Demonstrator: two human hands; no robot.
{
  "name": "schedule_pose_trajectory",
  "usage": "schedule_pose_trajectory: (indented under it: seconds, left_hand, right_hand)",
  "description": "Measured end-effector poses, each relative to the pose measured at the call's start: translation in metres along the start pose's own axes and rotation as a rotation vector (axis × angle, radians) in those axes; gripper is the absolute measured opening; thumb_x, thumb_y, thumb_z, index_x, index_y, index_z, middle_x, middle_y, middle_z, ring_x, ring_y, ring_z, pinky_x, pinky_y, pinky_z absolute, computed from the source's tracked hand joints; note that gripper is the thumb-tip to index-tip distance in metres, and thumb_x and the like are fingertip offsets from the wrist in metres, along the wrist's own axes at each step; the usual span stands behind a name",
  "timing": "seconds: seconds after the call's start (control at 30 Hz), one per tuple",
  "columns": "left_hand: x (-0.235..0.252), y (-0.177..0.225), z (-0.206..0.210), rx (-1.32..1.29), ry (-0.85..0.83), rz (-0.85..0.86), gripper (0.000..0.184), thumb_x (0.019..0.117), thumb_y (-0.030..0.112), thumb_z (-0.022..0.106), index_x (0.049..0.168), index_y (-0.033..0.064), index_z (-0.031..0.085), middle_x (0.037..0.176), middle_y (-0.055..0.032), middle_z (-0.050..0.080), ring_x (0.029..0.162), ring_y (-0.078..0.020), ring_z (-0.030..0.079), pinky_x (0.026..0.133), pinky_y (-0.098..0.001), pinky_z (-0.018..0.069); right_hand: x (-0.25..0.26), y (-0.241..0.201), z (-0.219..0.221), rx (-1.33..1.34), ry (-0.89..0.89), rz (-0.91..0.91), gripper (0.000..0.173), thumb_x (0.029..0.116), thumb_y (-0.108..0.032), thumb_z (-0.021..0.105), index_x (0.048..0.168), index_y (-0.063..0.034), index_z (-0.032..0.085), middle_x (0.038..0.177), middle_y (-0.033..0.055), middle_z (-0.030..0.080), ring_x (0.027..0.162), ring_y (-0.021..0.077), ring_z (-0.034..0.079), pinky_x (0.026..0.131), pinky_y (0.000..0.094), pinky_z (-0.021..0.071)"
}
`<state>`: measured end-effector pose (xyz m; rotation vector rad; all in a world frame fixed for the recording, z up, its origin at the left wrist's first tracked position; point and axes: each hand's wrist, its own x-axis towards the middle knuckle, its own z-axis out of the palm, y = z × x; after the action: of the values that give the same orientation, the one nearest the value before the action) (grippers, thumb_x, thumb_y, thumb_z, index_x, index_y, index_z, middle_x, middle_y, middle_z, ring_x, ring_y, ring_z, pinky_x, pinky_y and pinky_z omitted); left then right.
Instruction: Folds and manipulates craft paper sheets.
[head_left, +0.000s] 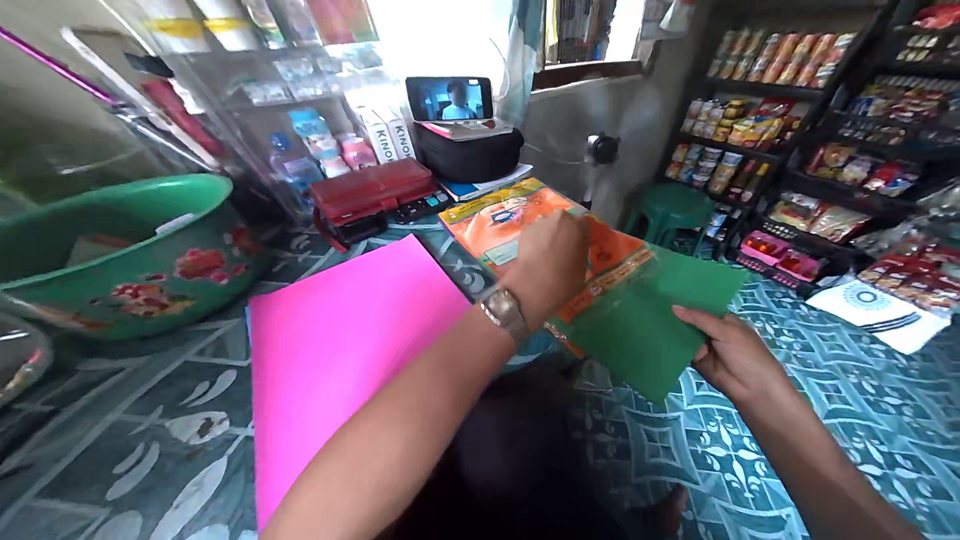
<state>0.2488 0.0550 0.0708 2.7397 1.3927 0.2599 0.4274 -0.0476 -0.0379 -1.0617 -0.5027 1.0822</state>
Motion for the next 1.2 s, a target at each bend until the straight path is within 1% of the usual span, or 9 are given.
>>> schedule_pose_trajectory:
  seconds: [0.13,0.3,0.37,0.47,0.63,0.8,0.9,1.1,1.2]
  left_hand:
    - [-0.025,0.020,0.021,-0.008,0.026,0.106,0.017,0.1002,0.013,0.060,0.098,-0.0006,0.070,0.093,-0.0204,0.067,0.090,-0.0399,0.068,0.071,-0.0566,0.0549]
    - [-0.038,0.037,0.032,-0.007,-0.121,0.142,0.040,0.1089,0.032,0.048,0.116,-0.0013,0.068,0.107,-0.0208,0.068,0.102,-0.0384,0.067,0.083,-0.0539,0.0534]
    - [-0.041,0.040,0.034,0.014,-0.143,0.133,0.042,0.1101,0.034,0.044,0.117,-0.0016,0.067,0.109,-0.0207,0.067,0.104,-0.0382,0.066,0.083,-0.0526,0.0529]
    - [-0.045,0.043,0.039,0.030,-0.126,0.125,0.036,0.1101,0.026,0.045,0.118,-0.0025,0.065,0.111,-0.0217,0.066,0.107,-0.0387,0.065,0.084,-0.0514,0.0529]
    - [-0.048,0.042,0.037,-0.019,-0.143,0.135,0.024,0.1016,-0.002,0.050,0.123,-0.0040,0.061,0.113,-0.0222,0.064,0.105,-0.0378,0.066,0.082,-0.0478,0.0559]
    - [-0.052,0.039,0.045,0.042,-0.060,0.142,0.035,0.0986,-0.008,0.052,0.133,-0.0044,0.055,0.105,-0.0232,0.066,0.097,-0.0403,0.069,0.073,-0.0487,0.0572]
    - [-0.055,0.038,0.057,0.085,0.107,0.188,0.031,0.0953,-0.009,0.056,0.126,-0.0058,0.062,0.095,-0.0220,0.068,0.087,-0.0385,0.071,0.066,-0.0458,0.0571]
    - [-0.056,0.040,0.057,0.111,0.134,0.188,0.039,0.0960,-0.007,0.058,0.135,-0.0044,0.057,0.095,-0.0220,0.067,0.086,-0.0381,0.070,0.065,-0.0446,0.0566]
    - [-0.057,0.040,0.055,0.114,0.079,0.182,0.044,0.0976,-0.007,0.055,0.141,-0.0047,0.052,0.101,-0.0233,0.067,0.093,-0.0395,0.069,0.070,-0.0456,0.0569]
  right_hand:
    - [0.014,0.003,0.008,-0.001,-0.038,-0.001,0.010,0.1041,0.001,0.049,0.113,-0.0011,0.053,0.087,0.0087,0.073,0.070,0.0129,0.074,0.062,0.0264,0.0632]
    - [0.017,0.005,0.013,0.019,-0.068,-0.007,0.011,0.1058,0.000,0.046,0.114,-0.0022,0.053,0.088,0.0077,0.073,0.074,0.0132,0.074,0.067,0.0272,0.0637]
    - [0.016,0.004,0.016,0.010,-0.081,-0.003,0.011,0.1059,-0.001,0.046,0.114,-0.0025,0.053,0.089,0.0075,0.073,0.074,0.0129,0.074,0.068,0.0268,0.0637]
    - [0.020,0.003,0.021,-0.016,-0.119,0.022,0.011,0.1063,-0.003,0.047,0.115,-0.0034,0.053,0.088,0.0067,0.072,0.075,0.0126,0.073,0.069,0.0268,0.0627]
    - [0.035,-0.001,0.025,-0.009,-0.235,0.118,0.013,0.1084,-0.010,0.045,0.116,-0.0045,0.055,0.090,0.0073,0.073,0.078,0.0140,0.073,0.074,0.0289,0.0623]
    - [0.034,0.000,-0.014,-0.170,-0.576,0.075,0.022,0.1057,-0.013,0.043,0.120,-0.0065,0.059,0.106,0.0073,0.076,0.098,0.0196,0.075,0.092,0.0368,0.0612]
    - [0.023,-0.003,-0.021,-0.265,-0.505,0.070,0.015,0.1049,-0.007,0.048,0.118,-0.0057,0.056,0.105,0.0059,0.076,0.093,0.0183,0.076,0.088,0.0336,0.0633]
    - [0.030,-0.003,0.009,-0.318,-0.379,0.053,0.014,0.1061,-0.002,0.047,0.118,-0.0016,0.054,0.099,0.0042,0.073,0.087,0.0131,0.075,0.084,0.0283,0.0628]
    - [0.040,0.000,0.024,-0.356,-0.363,0.059,0.013,0.1067,-0.002,0.046,0.116,0.0002,0.054,0.094,0.0035,0.071,0.083,0.0113,0.074,0.081,0.0276,0.0625]
